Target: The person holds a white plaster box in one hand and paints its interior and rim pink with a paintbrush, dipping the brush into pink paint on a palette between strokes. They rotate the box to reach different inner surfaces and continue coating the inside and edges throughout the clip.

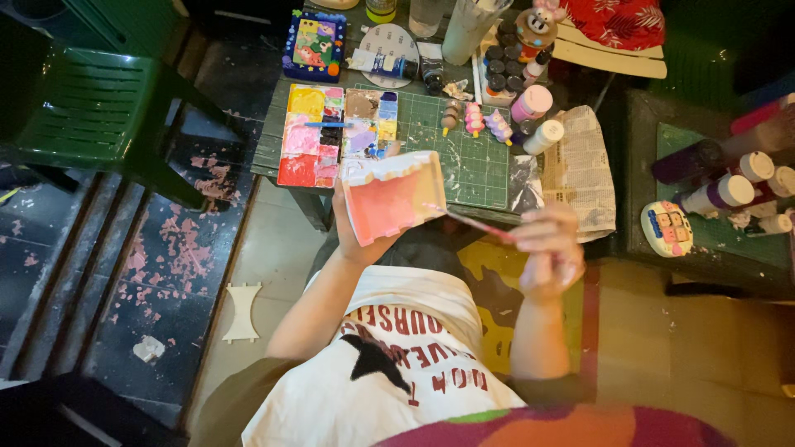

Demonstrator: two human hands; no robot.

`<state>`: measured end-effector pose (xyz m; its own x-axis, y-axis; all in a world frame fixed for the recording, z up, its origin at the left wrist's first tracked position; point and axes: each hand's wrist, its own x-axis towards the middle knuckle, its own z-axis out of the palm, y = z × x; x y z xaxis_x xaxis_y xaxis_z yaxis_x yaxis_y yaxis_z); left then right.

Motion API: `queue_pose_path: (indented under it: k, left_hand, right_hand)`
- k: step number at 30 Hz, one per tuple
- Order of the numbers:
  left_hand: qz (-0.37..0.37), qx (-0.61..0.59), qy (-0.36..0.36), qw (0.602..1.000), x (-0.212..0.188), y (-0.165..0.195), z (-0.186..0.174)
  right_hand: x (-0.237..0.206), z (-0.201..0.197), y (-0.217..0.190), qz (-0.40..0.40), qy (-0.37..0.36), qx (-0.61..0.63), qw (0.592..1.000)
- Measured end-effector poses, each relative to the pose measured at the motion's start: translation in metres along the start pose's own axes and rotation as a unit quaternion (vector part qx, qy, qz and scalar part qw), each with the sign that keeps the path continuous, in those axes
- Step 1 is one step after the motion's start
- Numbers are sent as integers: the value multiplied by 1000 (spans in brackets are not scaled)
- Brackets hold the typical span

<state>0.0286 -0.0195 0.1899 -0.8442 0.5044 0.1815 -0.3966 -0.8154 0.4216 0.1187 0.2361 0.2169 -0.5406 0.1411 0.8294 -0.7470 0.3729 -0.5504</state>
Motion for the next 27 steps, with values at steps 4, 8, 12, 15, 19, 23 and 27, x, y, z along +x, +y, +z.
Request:
queue_pose_path:
  k: [4,8,12,15,19,23,27]
  left_hand:
    - [57,-68,-3,996,0,-14,-10]
    - [207,271,70,938,-3,-35,-30]
    - [344,429,73,832,-5,-46,-45]
    - [423,472,105,766,-4,-49,-45]
    - [209,60,108,970,-7,-43,-42]
    - [197,-53,76,976,-7,-42,-42]
    - [420,501,111,749,-1,-46,-44]
  right_hand:
    - [-40,25,-4,-112,76,-76,988]
    - [-66,35,-21,-135,45,-210,967]
    - [-71,37,-27,-118,-9,-225,967]
    - [-73,38,-25,-119,-34,-238,963]
    - [-84,48,-20,-98,-19,-209,973]
    - [-99,77,-5,92,167,66,979]
    - [-100,71,1,104,227,136,959]
